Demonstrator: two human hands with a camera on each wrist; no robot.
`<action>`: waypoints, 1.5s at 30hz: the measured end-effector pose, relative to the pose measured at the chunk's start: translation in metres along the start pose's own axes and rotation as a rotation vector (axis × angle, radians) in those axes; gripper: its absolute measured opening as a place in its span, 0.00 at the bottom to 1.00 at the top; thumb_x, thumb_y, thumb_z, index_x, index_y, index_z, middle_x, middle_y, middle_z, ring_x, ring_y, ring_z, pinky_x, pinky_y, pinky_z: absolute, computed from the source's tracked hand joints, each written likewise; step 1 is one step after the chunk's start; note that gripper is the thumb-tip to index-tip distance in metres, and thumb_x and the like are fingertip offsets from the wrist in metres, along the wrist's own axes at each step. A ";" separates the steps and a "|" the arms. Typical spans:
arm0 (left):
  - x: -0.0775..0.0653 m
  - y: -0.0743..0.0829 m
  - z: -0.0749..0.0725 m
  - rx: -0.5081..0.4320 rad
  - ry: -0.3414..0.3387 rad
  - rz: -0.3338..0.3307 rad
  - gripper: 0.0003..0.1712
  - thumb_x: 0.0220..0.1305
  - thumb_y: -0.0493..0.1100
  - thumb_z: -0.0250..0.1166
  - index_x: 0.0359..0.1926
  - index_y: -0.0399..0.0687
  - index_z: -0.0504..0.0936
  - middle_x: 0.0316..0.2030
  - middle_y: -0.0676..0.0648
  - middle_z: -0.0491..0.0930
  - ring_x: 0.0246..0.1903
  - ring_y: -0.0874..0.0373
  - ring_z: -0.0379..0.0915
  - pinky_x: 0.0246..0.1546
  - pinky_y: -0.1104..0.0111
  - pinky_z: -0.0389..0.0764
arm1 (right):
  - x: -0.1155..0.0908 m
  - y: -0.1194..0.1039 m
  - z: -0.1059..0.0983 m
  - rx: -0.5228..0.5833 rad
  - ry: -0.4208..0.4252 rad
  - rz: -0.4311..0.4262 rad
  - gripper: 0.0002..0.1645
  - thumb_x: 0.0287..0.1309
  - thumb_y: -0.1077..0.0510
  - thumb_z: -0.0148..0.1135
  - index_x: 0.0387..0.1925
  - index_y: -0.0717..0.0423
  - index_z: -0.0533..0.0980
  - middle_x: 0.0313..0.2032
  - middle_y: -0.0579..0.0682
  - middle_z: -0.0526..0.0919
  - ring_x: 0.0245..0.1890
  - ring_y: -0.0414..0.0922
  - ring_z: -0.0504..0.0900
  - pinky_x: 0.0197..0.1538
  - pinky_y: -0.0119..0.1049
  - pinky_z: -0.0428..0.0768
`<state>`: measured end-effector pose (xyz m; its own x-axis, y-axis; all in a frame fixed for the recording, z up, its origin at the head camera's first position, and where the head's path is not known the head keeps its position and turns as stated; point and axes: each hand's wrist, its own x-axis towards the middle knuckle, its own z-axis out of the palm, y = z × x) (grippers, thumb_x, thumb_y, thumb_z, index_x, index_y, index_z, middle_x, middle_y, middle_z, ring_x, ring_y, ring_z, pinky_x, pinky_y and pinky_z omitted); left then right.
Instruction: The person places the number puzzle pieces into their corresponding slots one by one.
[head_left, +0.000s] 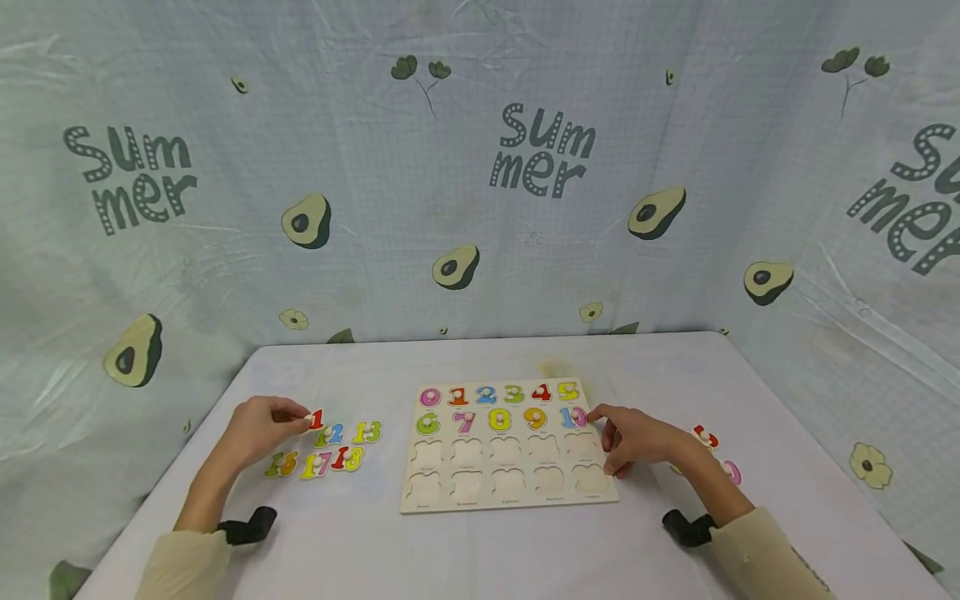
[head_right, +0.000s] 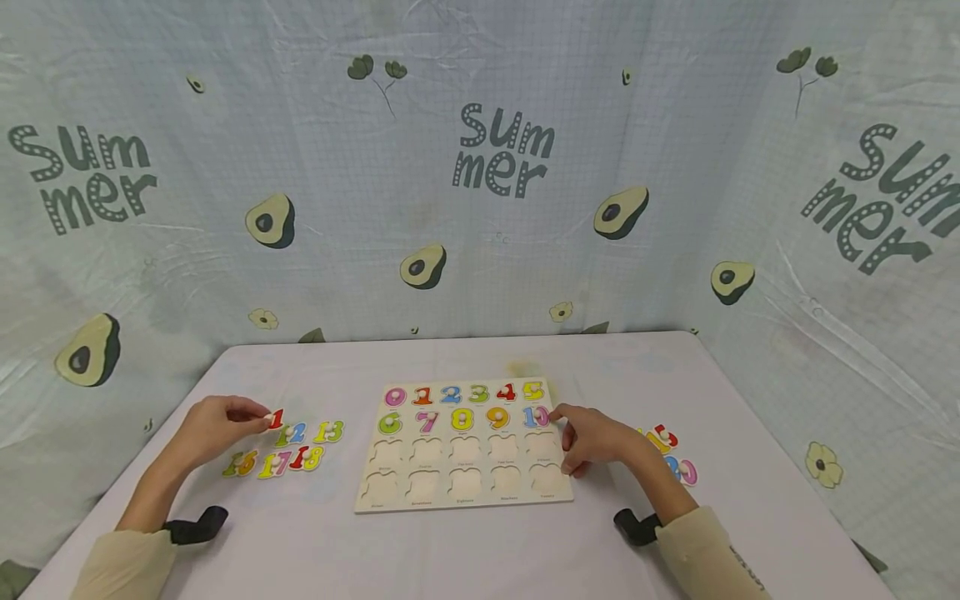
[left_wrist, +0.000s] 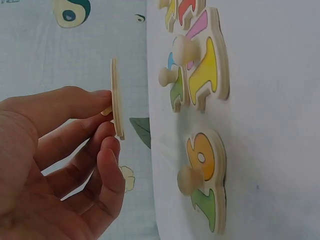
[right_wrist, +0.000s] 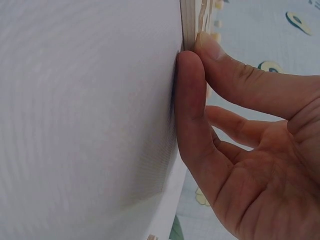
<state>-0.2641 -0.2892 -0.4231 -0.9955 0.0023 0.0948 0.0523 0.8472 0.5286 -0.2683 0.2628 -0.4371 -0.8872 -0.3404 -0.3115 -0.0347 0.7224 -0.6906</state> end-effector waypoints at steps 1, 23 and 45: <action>-0.001 0.003 -0.001 0.001 0.001 0.002 0.17 0.57 0.49 0.69 0.40 0.40 0.84 0.34 0.44 0.83 0.33 0.55 0.75 0.30 0.63 0.79 | 0.000 0.000 0.000 0.000 0.001 0.003 0.43 0.41 0.68 0.74 0.61 0.57 0.66 0.33 0.53 0.73 0.26 0.45 0.77 0.33 0.37 0.82; -0.001 0.047 0.013 -0.020 0.036 0.102 0.11 0.58 0.45 0.69 0.38 0.43 0.85 0.30 0.49 0.83 0.32 0.57 0.76 0.33 0.68 0.75 | 0.003 0.003 -0.001 -0.007 -0.002 0.015 0.44 0.40 0.67 0.75 0.61 0.56 0.66 0.33 0.53 0.73 0.26 0.45 0.77 0.32 0.37 0.81; -0.006 0.081 0.034 -0.048 0.048 0.200 0.07 0.56 0.43 0.70 0.35 0.46 0.85 0.28 0.52 0.82 0.30 0.61 0.75 0.29 0.70 0.75 | -0.001 0.000 0.000 -0.023 0.001 0.001 0.42 0.41 0.66 0.74 0.61 0.57 0.66 0.32 0.53 0.73 0.27 0.45 0.76 0.32 0.36 0.80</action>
<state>-0.2564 -0.2022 -0.4093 -0.9601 0.1418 0.2410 0.2534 0.8058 0.5352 -0.2672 0.2631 -0.4366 -0.8878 -0.3387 -0.3117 -0.0440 0.7364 -0.6751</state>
